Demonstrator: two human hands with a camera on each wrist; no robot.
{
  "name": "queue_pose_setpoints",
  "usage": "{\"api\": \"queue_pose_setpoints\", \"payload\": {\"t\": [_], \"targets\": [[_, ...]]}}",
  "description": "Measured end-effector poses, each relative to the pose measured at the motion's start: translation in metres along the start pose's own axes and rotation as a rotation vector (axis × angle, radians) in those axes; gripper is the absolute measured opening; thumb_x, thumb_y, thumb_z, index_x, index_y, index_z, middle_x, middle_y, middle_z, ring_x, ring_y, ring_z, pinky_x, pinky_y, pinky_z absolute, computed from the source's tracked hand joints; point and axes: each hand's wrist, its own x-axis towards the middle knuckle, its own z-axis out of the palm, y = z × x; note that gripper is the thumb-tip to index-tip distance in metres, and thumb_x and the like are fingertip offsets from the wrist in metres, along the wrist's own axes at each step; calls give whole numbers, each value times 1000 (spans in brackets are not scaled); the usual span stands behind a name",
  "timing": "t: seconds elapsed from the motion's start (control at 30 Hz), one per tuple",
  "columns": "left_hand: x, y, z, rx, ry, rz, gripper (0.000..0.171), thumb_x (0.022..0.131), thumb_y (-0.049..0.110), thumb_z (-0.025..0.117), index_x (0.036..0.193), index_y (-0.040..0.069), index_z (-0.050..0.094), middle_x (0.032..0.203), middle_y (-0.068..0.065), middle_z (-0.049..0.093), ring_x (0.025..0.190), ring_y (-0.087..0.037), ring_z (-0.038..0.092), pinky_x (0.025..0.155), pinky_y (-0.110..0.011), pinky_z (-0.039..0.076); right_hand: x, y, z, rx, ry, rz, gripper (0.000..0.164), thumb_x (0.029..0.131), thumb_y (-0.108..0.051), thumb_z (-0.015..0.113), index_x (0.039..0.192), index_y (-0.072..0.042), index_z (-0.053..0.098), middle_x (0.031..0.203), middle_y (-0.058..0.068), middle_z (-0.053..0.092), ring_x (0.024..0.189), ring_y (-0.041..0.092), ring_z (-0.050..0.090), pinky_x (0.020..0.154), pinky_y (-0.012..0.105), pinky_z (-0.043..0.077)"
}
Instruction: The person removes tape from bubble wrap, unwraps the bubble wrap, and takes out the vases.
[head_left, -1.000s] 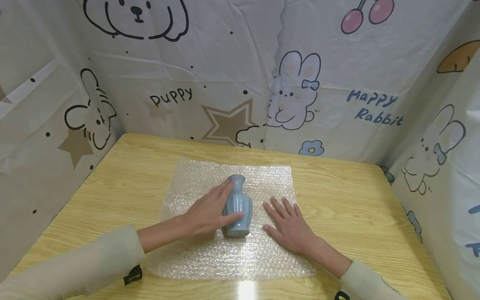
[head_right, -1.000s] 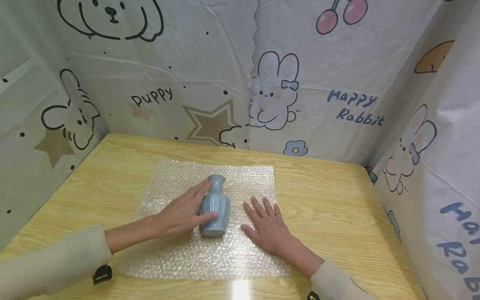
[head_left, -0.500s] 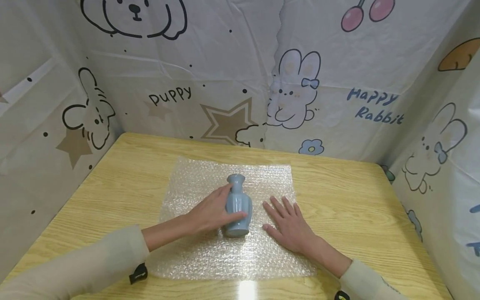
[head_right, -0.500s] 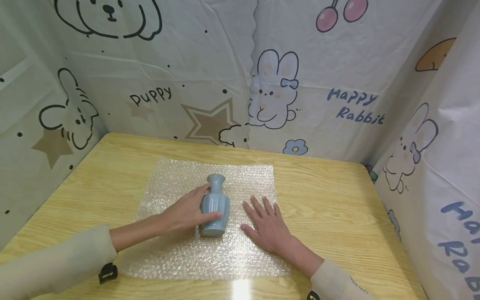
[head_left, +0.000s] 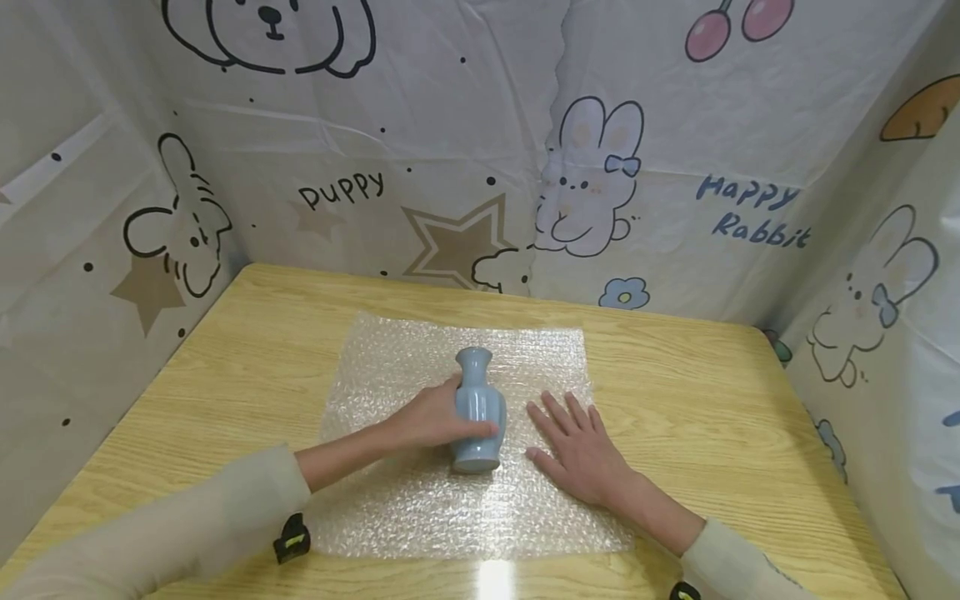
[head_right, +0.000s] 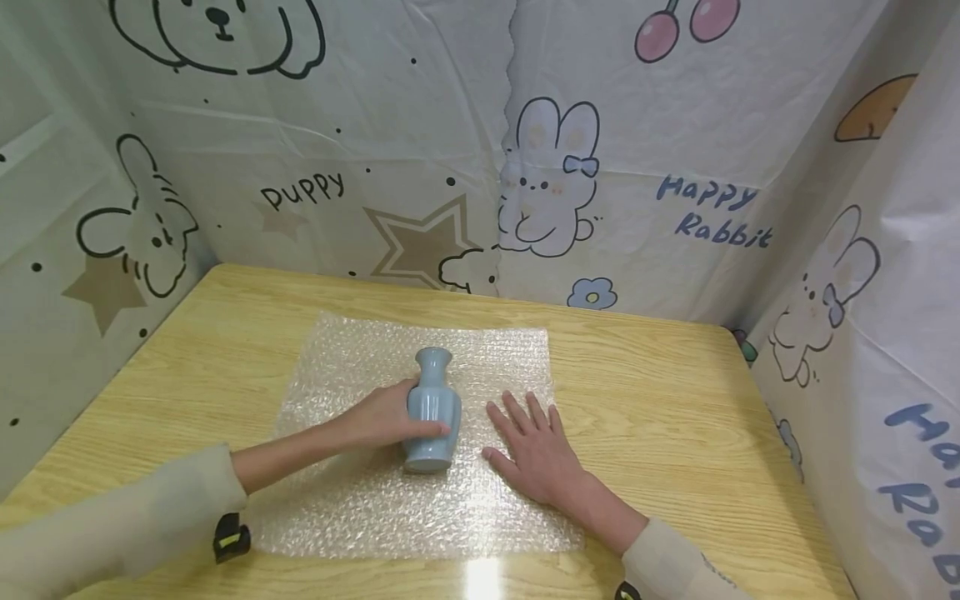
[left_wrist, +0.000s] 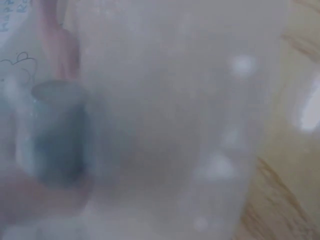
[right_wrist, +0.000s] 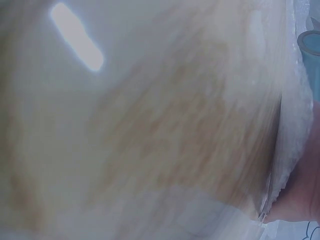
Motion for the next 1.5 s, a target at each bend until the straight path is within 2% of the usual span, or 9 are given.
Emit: {"api": "queue_pose_setpoints", "payload": {"t": [0.2, 0.33, 0.5, 0.7, 0.87, 1.03, 1.4, 1.5], "targets": [[5, 9, -2, -80, -43, -122, 102, 74, 51, 82, 150, 0, 37, 110, -10, 67, 90, -21, 66, 84, -40, 55, 0, 0, -1, -11, 2, -2, 68, 104, -53, 40, 159, -15, 28, 164, 14, 19, 147, 46, 13, 112, 70, 15], [8, 13, -3, -101, -59, -155, 98, 76, 48, 83, 148, -1, 40, 106, -8, 67, 88, -21, 66, 84, -40, 55, 0, 1, -1, -10, 0, 2, 68, 104, -53, 40, 159, -16, 27, 164, 13, 18, 147, 45, 12, 112, 69, 15], [8, 17, -3, -122, -75, -151, 98, 72, 34, 89, 147, -3, 39, 105, -10, 66, 86, -23, 66, 79, -39, 57, 0, 2, 0, 2, 6, 1, 68, 104, -53, 40, 159, -16, 27, 164, 12, 18, 148, 44, 11, 112, 69, 13], [3, 17, -2, -127, -67, -147, 106, 68, 31, 91, 149, -5, 33, 109, -13, 63, 90, -25, 65, 80, -41, 57, 1, 2, -1, 6, 8, -2, 68, 104, -54, 39, 159, -17, 27, 164, 12, 18, 148, 44, 12, 112, 69, 14], [-2, 17, -1, -189, -71, -155, 107, 69, 26, 90, 150, -5, 28, 116, -16, 60, 97, -28, 63, 87, -45, 56, 1, 1, -1, 2, 1, -4, 68, 104, -54, 38, 159, -17, 27, 164, 12, 19, 147, 44, 12, 112, 70, 16], [-6, 17, -1, -252, -101, -134, 99, 69, 19, 89, 147, -5, 33, 114, -14, 61, 99, -29, 63, 88, -47, 55, 1, 0, -1, 6, 5, -7, 68, 104, -53, 40, 159, -16, 28, 164, 13, 20, 147, 45, 13, 111, 71, 16], [-12, 23, -1, -200, -116, -106, 101, 67, 17, 91, 147, -2, 34, 113, -13, 60, 97, -28, 63, 86, -48, 56, 1, 0, -3, 5, -4, -1, 68, 104, -54, 39, 159, -17, 28, 164, 13, 19, 147, 45, 13, 111, 71, 17], [-14, 22, -1, -217, -125, -90, 98, 68, 15, 91, 146, -3, 35, 112, -13, 61, 97, -28, 63, 85, -47, 56, 1, 0, -3, 3, -11, 1, 68, 104, -55, 38, 160, -17, 27, 164, 12, 19, 148, 44, 12, 111, 71, 17]]}}
